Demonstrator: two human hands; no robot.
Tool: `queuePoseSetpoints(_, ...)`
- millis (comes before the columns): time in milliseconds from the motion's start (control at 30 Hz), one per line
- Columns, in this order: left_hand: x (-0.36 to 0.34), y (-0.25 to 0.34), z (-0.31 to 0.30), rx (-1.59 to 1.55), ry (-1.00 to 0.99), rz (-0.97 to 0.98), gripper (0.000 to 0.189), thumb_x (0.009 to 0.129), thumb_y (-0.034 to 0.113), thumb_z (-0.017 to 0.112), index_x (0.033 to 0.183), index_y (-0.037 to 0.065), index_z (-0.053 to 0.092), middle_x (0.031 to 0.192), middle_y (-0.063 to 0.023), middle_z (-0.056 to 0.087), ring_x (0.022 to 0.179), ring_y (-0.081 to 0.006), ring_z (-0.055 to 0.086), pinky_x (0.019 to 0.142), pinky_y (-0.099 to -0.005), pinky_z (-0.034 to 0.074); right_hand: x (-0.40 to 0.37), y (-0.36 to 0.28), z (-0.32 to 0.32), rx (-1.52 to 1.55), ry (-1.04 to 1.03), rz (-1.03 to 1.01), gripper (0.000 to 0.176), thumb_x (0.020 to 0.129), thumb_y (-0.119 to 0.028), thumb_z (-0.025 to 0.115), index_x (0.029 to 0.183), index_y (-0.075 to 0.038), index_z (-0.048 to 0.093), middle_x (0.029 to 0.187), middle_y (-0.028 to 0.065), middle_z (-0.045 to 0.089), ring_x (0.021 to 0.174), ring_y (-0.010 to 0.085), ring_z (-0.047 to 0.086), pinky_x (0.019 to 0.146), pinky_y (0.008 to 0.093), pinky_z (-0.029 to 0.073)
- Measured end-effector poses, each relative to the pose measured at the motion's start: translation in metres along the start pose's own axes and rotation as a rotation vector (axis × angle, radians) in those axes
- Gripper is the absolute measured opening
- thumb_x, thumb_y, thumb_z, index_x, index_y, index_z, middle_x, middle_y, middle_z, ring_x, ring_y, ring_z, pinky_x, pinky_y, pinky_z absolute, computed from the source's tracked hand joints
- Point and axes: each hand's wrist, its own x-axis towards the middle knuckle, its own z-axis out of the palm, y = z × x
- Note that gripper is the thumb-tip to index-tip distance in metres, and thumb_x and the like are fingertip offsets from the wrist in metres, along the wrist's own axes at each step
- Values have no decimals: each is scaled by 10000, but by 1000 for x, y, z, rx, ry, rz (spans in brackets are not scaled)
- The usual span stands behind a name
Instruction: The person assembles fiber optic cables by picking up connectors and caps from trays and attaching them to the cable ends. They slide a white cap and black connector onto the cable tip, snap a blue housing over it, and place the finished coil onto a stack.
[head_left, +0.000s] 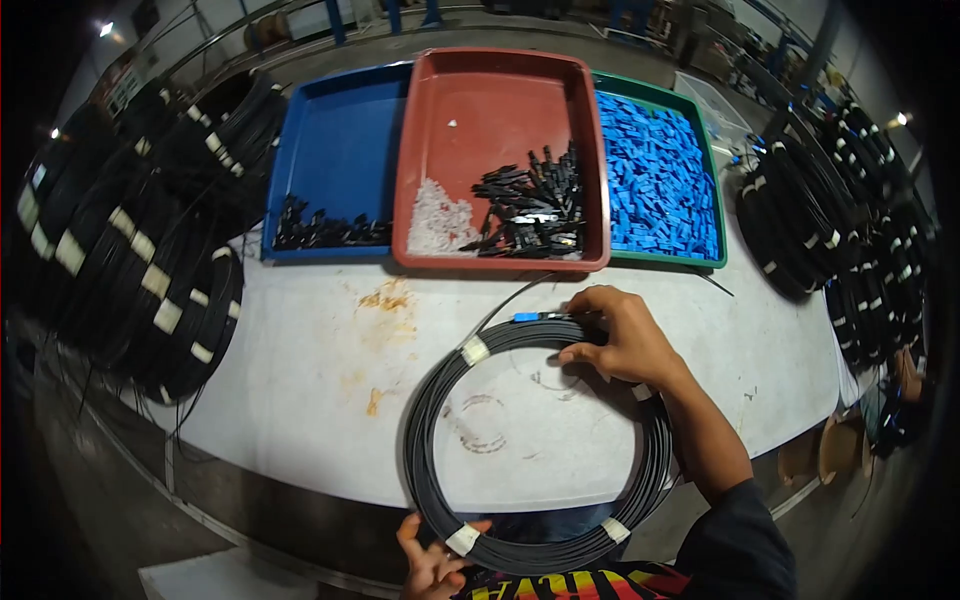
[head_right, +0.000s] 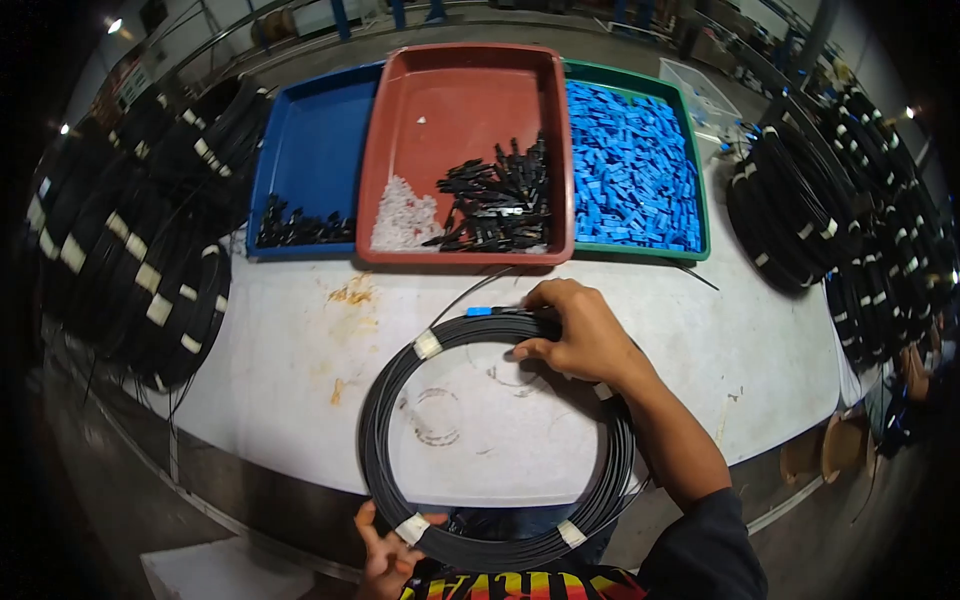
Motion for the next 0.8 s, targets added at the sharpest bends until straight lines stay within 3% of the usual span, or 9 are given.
queuePoseSetpoints(67,14,12,12,-28,-40,72,1062,905,334,791,1544,372,-55,1385,-370,469,1315,-431,533,1099,-617,443,1,5,1,15,12,6,578,651,-230,960,1080,54,696,1001,218,733,934,340,732,829,408,570)
queuePoseSetpoints(133,22,31,21,-211,35,116,1098,877,187,825,1548,276,-39,1331,-345,526,1308,-424,547,1114,-579,426,1,-1,-4,-27,-13,26,549,668,-219,939,1084,48,702,985,220,734,919,338,734,824,398,568)
queuePoseSetpoints(233,27,37,25,-56,-11,123,1048,871,149,812,1546,215,13,1263,-320,563,1225,-389,598,1071,-549,466,0,-3,-6,-57,-51,43,504,689,-208,908,1083,36,712,969,221,726,907,344,729,818,400,565)
queuePoseSetpoints(333,29,40,40,-128,264,230,935,812,128,742,1533,205,152,1020,-204,606,863,-289,651,808,-414,535,-15,0,1,-57,-35,-85,450,706,-176,880,1071,34,720,965,220,705,874,364,713,814,424,558)
queuePoseSetpoints(400,28,54,65,-147,368,326,692,868,128,731,1458,247,389,916,-87,603,743,-186,629,703,-316,527,-32,-14,0,18,-37,-44,448,721,-150,874,1092,32,701,994,218,693,862,352,703,802,429,552)
queuePoseSetpoints(433,23,62,56,-111,247,337,619,1000,66,603,1527,196,305,1045,-108,593,872,-242,626,752,-390,527,-40,-22,-2,38,-17,-49,462,724,-139,873,1110,33,688,990,213,689,863,341,701,799,426,551)
queuePoseSetpoints(467,20,65,54,-223,230,350,618,986,-11,551,1521,183,309,1042,-92,577,815,-200,556,730,-397,502,-47,-30,-4,60,0,-57,476,726,-128,873,1129,33,675,987,209,684,863,330,700,797,424,550)
queuePoseSetpoints(633,20,97,6,46,-77,643,746,919,-116,636,1533,123,285,1125,-123,608,539,-137,488,464,-258,412,-65,-81,-26,193,156,-96,487,729,-69,850,1161,24,647,1012,172,666,886,283,700,762,386,566)
queuePoseSetpoints(800,28,154,43,232,-128,1041,739,923,-88,660,1473,158,234,1122,-215,621,567,-197,562,447,-252,495,-63,-107,-46,220,333,-397,571,706,-2,850,1237,13,640,1132,117,635,993,184,671,815,318,630)
